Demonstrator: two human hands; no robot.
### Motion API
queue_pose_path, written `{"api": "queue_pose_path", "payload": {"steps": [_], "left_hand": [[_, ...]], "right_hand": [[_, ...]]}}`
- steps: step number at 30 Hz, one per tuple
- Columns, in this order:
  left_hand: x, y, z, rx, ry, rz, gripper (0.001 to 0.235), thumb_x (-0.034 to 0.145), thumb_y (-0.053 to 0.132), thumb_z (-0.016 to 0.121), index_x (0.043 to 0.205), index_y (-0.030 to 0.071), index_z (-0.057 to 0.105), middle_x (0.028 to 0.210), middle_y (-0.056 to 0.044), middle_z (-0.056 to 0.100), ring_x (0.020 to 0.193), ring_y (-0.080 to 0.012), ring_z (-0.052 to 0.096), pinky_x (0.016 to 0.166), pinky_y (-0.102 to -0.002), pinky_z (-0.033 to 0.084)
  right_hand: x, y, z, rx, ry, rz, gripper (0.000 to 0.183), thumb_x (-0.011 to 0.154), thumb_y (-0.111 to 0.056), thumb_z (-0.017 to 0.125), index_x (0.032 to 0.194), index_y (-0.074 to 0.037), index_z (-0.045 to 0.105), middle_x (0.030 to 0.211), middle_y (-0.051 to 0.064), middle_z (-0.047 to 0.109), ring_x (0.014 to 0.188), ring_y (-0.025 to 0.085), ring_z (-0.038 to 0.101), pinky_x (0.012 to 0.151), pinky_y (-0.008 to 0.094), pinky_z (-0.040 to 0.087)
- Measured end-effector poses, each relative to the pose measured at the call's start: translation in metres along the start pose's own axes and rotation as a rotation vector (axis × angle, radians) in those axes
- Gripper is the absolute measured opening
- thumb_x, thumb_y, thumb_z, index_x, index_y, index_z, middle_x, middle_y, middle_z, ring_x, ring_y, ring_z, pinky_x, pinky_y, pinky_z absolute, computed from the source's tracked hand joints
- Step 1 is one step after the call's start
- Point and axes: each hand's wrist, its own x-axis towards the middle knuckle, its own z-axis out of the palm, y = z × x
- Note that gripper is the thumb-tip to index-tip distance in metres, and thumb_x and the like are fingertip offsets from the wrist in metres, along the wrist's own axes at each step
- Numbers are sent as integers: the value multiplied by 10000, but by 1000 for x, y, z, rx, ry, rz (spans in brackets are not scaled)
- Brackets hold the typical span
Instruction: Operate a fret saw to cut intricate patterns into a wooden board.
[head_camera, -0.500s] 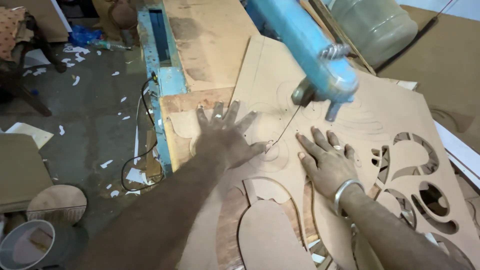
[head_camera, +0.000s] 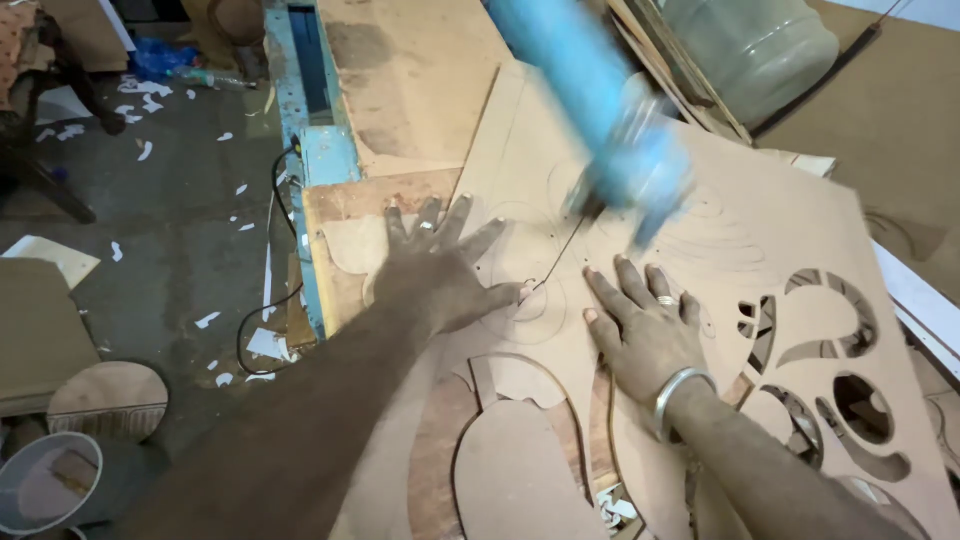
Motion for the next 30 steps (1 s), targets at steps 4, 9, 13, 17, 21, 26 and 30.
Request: {"api": "queue_pose_path", "payload": {"steps": [4,9,13,17,21,26,30], "left_hand": [[1,0,-4,-8,-10,17,916,811,821,493,1583,400,239,1696,-55,95,1559,-311,65,1211,-646,-26],[4,-2,-3,-21,-21,22,920,810,827,496,1583,400,239,1695,-62,91,1557,-307,63,1211,-648,-18],[3,-4,-1,-18,-12,44,921,808,819,503,1584,400,235,1693,-61,89,1554,-309,58,1204,-656,-25],[3,-5,-6,-34,-19,57,926,800,815,519,1581,404,240,1691,-60,94,1557,-306,52,1208,-643,-44],[4,-7,-5,-52,-17,71,923,801,818,525,1579,400,257,1696,-62,106,1564,-305,59,1215,-635,-58],[10,-11,0,-45,6,93,920,807,811,516,1579,390,247,1687,-70,108,1550,-310,65,1204,-635,-51],[11,-11,0,-41,10,95,933,805,828,506,1582,378,251,1687,-71,112,1554,-303,70,1208,-636,-43]], "right_hand": [[0,1,4,-15,13,8,586,961,-450,471,1535,-342,428,1650,55,288,1503,351,239,1152,624,160],[-2,-3,1,18,25,24,574,964,-442,472,1528,-340,444,1649,58,301,1506,358,233,1157,633,147],[-4,-4,1,8,23,37,569,977,-448,463,1534,-335,444,1651,58,312,1519,359,232,1165,645,151],[-5,-6,2,1,-9,55,587,960,-455,472,1534,-340,435,1654,56,296,1515,354,222,1168,639,146],[-4,-5,3,30,19,56,579,966,-448,467,1533,-336,438,1661,56,279,1524,346,200,1165,635,134],[-2,-5,3,33,36,49,586,967,-437,468,1542,-328,434,1657,62,291,1528,339,210,1175,618,144],[-1,-6,3,31,34,64,577,971,-441,464,1537,-333,438,1658,57,297,1529,331,211,1176,612,148]]}}
